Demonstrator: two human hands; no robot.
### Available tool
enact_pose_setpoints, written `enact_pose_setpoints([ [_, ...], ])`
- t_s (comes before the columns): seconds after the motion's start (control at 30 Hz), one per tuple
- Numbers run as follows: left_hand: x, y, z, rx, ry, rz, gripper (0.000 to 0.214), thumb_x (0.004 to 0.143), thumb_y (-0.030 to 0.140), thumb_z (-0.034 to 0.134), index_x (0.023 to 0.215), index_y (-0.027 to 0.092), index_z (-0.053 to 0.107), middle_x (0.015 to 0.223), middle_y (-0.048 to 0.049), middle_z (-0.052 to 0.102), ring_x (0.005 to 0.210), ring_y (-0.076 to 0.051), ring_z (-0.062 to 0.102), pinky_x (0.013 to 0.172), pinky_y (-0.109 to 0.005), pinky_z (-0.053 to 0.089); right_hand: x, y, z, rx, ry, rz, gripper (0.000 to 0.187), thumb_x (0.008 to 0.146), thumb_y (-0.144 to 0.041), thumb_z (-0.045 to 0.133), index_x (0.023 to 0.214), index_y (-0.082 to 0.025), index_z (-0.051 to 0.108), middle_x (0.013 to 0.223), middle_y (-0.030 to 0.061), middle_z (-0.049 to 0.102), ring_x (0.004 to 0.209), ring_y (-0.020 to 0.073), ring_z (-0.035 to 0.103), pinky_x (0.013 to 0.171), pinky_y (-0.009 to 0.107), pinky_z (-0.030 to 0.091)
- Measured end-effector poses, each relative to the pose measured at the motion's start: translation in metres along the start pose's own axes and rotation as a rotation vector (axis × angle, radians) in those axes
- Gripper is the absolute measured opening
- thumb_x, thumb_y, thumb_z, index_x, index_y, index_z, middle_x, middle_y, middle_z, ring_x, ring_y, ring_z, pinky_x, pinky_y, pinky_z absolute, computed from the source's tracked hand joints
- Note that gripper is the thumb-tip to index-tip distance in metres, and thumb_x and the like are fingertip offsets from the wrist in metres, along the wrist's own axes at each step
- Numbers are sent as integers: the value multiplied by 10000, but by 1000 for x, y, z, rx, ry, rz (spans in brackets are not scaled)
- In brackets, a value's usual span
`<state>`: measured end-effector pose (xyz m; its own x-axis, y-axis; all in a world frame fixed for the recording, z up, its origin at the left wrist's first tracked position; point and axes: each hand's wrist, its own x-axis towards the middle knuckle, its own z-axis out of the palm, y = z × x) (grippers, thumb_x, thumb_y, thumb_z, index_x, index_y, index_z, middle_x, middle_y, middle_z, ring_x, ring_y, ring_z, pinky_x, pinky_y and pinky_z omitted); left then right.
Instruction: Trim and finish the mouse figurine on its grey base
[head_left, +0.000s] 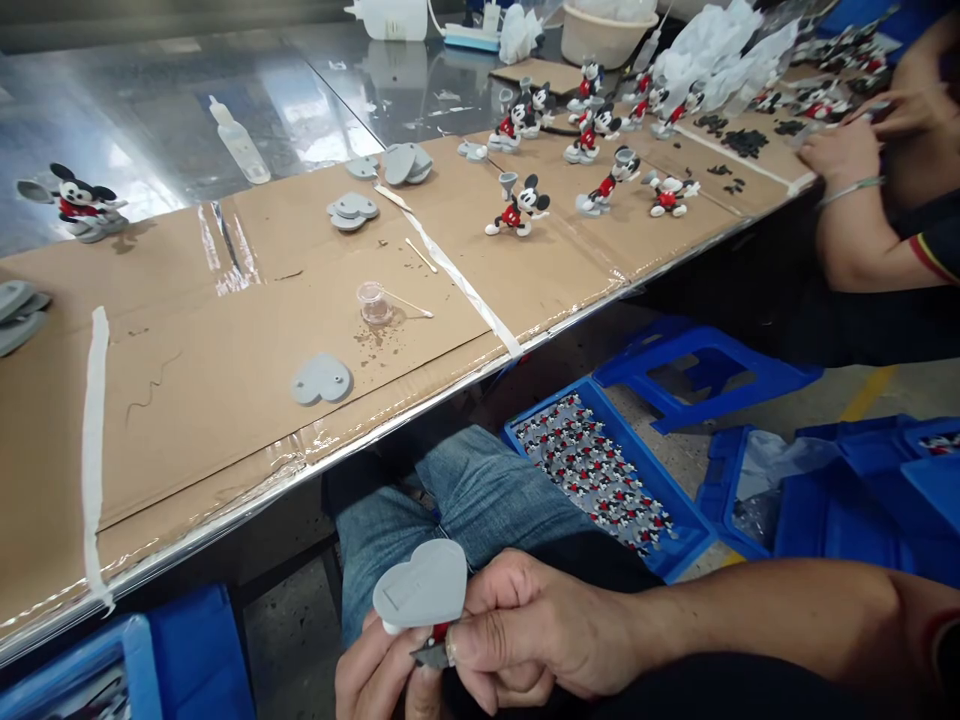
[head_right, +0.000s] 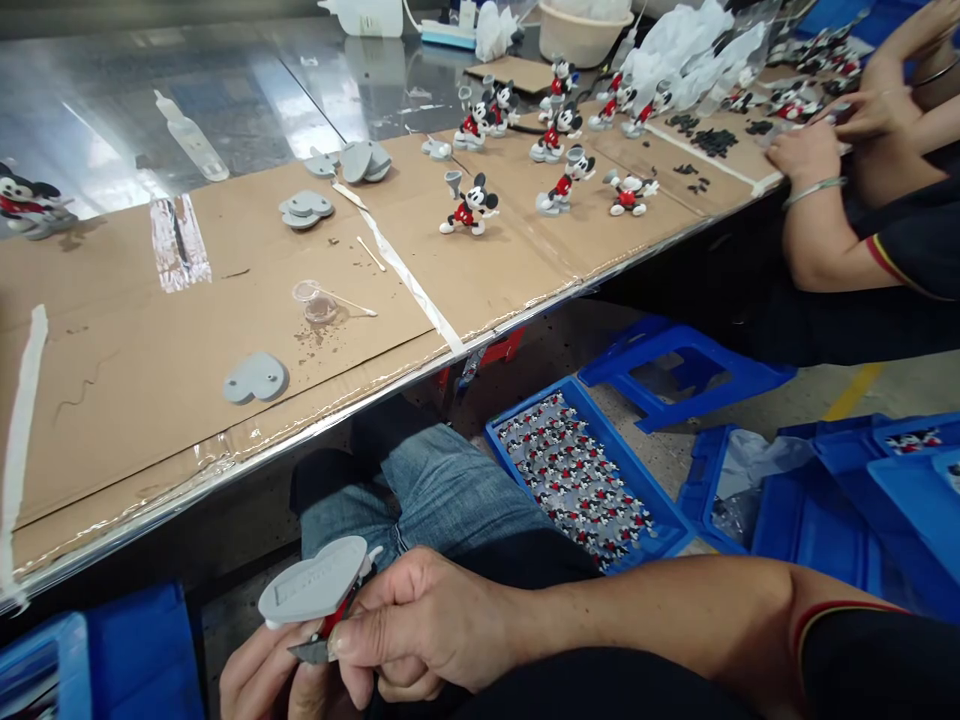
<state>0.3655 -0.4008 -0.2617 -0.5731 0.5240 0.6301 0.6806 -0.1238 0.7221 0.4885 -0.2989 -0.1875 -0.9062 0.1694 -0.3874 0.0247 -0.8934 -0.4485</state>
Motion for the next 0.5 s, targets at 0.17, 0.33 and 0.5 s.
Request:
enact_pose_setpoints([
  [0.17, 1, -10, -4, 1, -41, 112, 75, 830, 245, 670, 774, 230, 717, 808, 3, 698, 686, -130, 647, 601, -230, 531, -1, 0, 1, 7, 53, 20, 397, 794, -445, 720, 622, -127, 557, 337, -136, 288, 273, 14, 166, 308, 215, 95],
  [0.33, 4, -11, -7, 4, -82, 183, 127, 831, 233, 667, 706, 225, 689, 786, 6, 697, 694, -133, 652, 607, -234, 531, -2, 2, 3, 5, 115, 30, 384, 778, -427, 723, 593, -142, 544, 333, -129, 291, 270, 16, 174, 294, 200, 90],
  [0.5, 5, -13, -7, 4, -44, 168, 95, 795, 134, 685, 748, 212, 715, 769, 8, 690, 686, -128, 642, 619, -228, 523, -4, -1, 4, -1, 229, -51, 405, 788, -472, 714, 621, -158, 520, 371, -132, 281, 301, 21, 187, 298, 190, 88],
])
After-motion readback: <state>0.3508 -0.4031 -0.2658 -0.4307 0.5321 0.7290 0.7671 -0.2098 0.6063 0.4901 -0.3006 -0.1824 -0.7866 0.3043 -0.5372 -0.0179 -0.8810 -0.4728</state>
